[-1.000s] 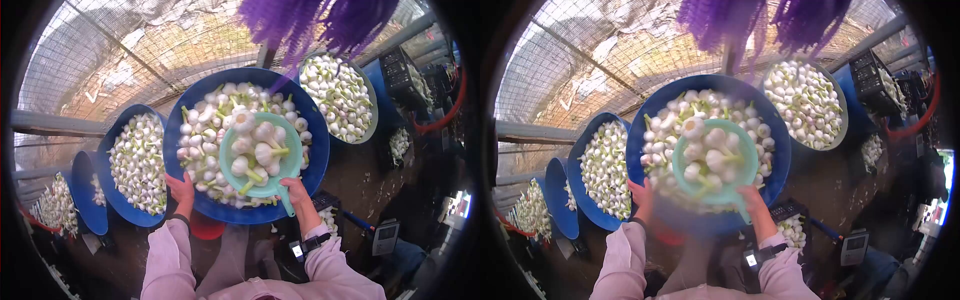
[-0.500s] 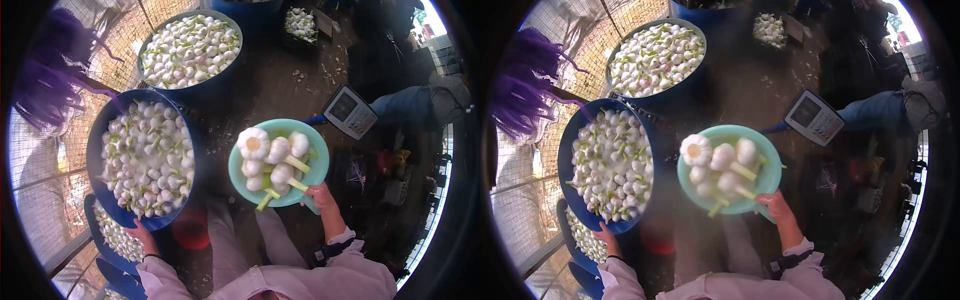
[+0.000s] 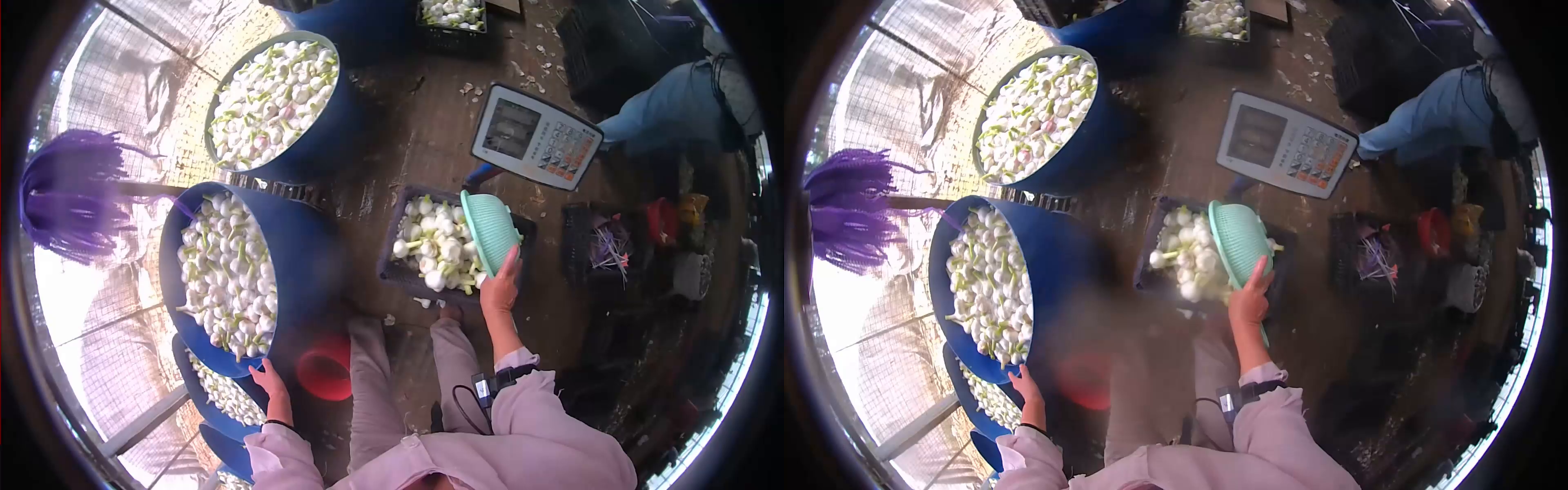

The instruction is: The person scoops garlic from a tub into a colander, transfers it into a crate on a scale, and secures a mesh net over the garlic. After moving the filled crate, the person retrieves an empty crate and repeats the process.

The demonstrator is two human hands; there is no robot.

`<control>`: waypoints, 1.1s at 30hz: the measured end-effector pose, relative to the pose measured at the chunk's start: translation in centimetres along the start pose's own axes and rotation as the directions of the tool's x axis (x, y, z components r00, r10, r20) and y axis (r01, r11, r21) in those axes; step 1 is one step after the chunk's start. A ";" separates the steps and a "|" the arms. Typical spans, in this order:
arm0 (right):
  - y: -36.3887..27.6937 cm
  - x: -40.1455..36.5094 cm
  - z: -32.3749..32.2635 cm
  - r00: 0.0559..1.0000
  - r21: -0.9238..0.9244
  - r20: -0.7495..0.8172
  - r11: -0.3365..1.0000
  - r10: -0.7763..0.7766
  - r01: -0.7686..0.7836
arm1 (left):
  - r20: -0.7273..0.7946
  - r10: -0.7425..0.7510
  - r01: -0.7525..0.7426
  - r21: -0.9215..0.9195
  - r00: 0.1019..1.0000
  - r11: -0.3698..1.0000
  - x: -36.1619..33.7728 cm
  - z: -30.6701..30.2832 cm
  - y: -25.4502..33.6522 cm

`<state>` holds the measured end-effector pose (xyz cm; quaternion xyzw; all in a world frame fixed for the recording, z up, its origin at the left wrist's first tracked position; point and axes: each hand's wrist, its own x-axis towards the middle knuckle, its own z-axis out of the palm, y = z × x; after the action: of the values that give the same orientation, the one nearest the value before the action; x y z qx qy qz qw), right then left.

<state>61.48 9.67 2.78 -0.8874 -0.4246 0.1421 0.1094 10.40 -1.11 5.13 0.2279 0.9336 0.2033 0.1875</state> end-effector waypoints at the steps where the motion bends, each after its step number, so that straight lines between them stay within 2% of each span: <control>1: 1.5 -0.3 -0.8 0.981 0.133 -0.186 0.987 -0.063 0.089 | -0.013 -0.002 0.003 0.053 1.000 0.999 -0.3 -0.1 0.6; 2: 2.3 -0.6 -2.4 0.957 0.175 -0.274 0.974 -0.095 0.146 | -0.027 -0.003 0.006 0.102 1.000 0.995 -0.6 0.0 1.0; 3: 2.5 -1.3 -4.4 0.952 0.174 -0.296 0.976 -0.078 0.134 | -0.025 0.036 -0.034 0.070 0.999 0.997 0.0 0.2 0.5; 4: 2.6 -2.0 -6.5 0.982 0.496 -0.068 0.860 0.174 -0.118 | -0.032 0.059 -0.057 0.063 0.998 0.996 0.4 0.1 0.0; 5: 2.9 -2.7 -7.8 0.920 0.704 0.223 0.600 0.322 -0.380 | -0.040 0.083 -0.081 0.053 0.996 0.995 1.0 0.4 -0.1; 7: 5.5 -4.3 -8.7 0.748 0.698 0.615 0.268 0.251 -0.664 | -0.014 0.085 -0.084 0.077 0.996 0.993 0.0 -0.3 2.3; 8: 5.8 -5.6 -8.8 0.691 0.663 0.695 0.193 0.200 -0.723 | -0.011 0.094 -0.093 0.066 0.996 0.994 -0.5 -0.7 3.6; 9: 5.3 -6.5 -9.0 0.627 0.615 0.767 0.124 0.138 -0.779 | -0.006 0.104 -0.103 0.058 0.995 0.993 0.8 -0.4 2.5; 11: 2.6 -8.4 -9.6 0.565 0.560 0.825 0.102 0.017 -0.822 | -0.038 0.133 -0.134 -0.013 0.990 0.991 3.7 -0.4 -0.7; 13: -1.7 -9.6 -10.0 0.494 0.511 0.850 0.061 -0.181 -0.857 | -0.045 0.136 -0.137 -0.023 0.990 0.990 4.4 -0.9 -0.9; 15: -6.0 -10.6 -9.0 0.375 0.422 0.888 0.150 -0.266 -0.894 | -0.112 0.056 -0.041 0.136 0.992 0.990 6.1 -1.6 -2.5; 17: -11.4 -11.4 -8.1 0.329 0.427 0.874 0.244 -0.357 -0.871 | -0.144 0.017 0.003 0.135 0.989 0.991 7.8 -2.2 -4.2; 18: -13.8 -11.7 -6.5 0.369 0.562 0.784 0.317 -0.500 -0.764 | -0.187 0.001 0.037 0.199 0.982 0.979 8.7 -2.7 -5.1; 19: -16.5 -12.1 -4.9 0.371 0.686 0.677 0.361 -0.636 -0.632 | -0.228 -0.013 0.074 0.262 0.974 0.962 9.7 -3.1 -6.2; 21: -23.7 -13.0 -2.8 0.371 0.689 0.707 0.466 -0.603 -0.556 | -0.288 -0.024 0.080 0.185 0.957 0.980 11.3 -3.6 -8.2; 23: -31.7 -13.9 -3.3 0.503 0.774 0.625 0.562 -0.597 -0.293 | -0.098 -0.125 0.125 -0.008 0.987 0.992 10.8 -6.0 -5.7; 24: -35.2 -14.0 -2.0 0.571 0.711 0.589 0.702 -0.572 -0.030 | -0.252 -0.210 0.226 0.036 0.945 0.974 12.7 -4.7 -8.7; 25: -38.5 -14.8 -0.3 0.609 0.592 0.525 0.769 -0.595 0.241 | -0.275 -0.271 0.273 -0.030 0.922 0.961 12.3 -5.1 -7.4; 26: -40.8 -15.7 2.1 0.643 0.560 0.391 0.725 -0.658 0.401 | -0.254 -0.334 0.352 0.027 0.908 0.936 13.0 -5.3 -7.7; 27: -43.6 -16.6 3.5 0.649 0.284 0.514 0.826 -0.560 0.488 | -0.257 -0.424 0.436 -0.009 0.869 0.900 13.9 -4.8 -9.2; 28: -45.9 -17.7 4.9 0.656 0.125 0.564 0.838 -0.501 0.532 | -0.279 -0.444 0.449 -0.051 0.851 0.892 15.0 -2.6 -13.3; 29: -47.3 -18.7 6.9 0.652 0.046 0.605 0.837 -0.457 0.545 | -0.183 -0.572 0.569 -0.075 0.799 0.819 14.3 -4.1 -9.0; 31: -48.0 -20.8 11.6 0.617 0.000 0.644 0.806 -0.453 0.592 | -0.198 -0.593 0.523 -0.314 0.780 0.793 13.8 -3.0 -7.5; 33: -48.4 -22.8 14.5 0.590 -0.105 0.665 0.725 -0.457 0.680 | -0.214 -0.598 0.504 -0.365 0.773 0.782 13.4 -2.9 -6.9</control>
<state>7.84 22.68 8.07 -0.6120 -0.7195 0.2924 -0.1491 -4.33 -0.86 0.93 -0.1245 0.9366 0.3057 0.1173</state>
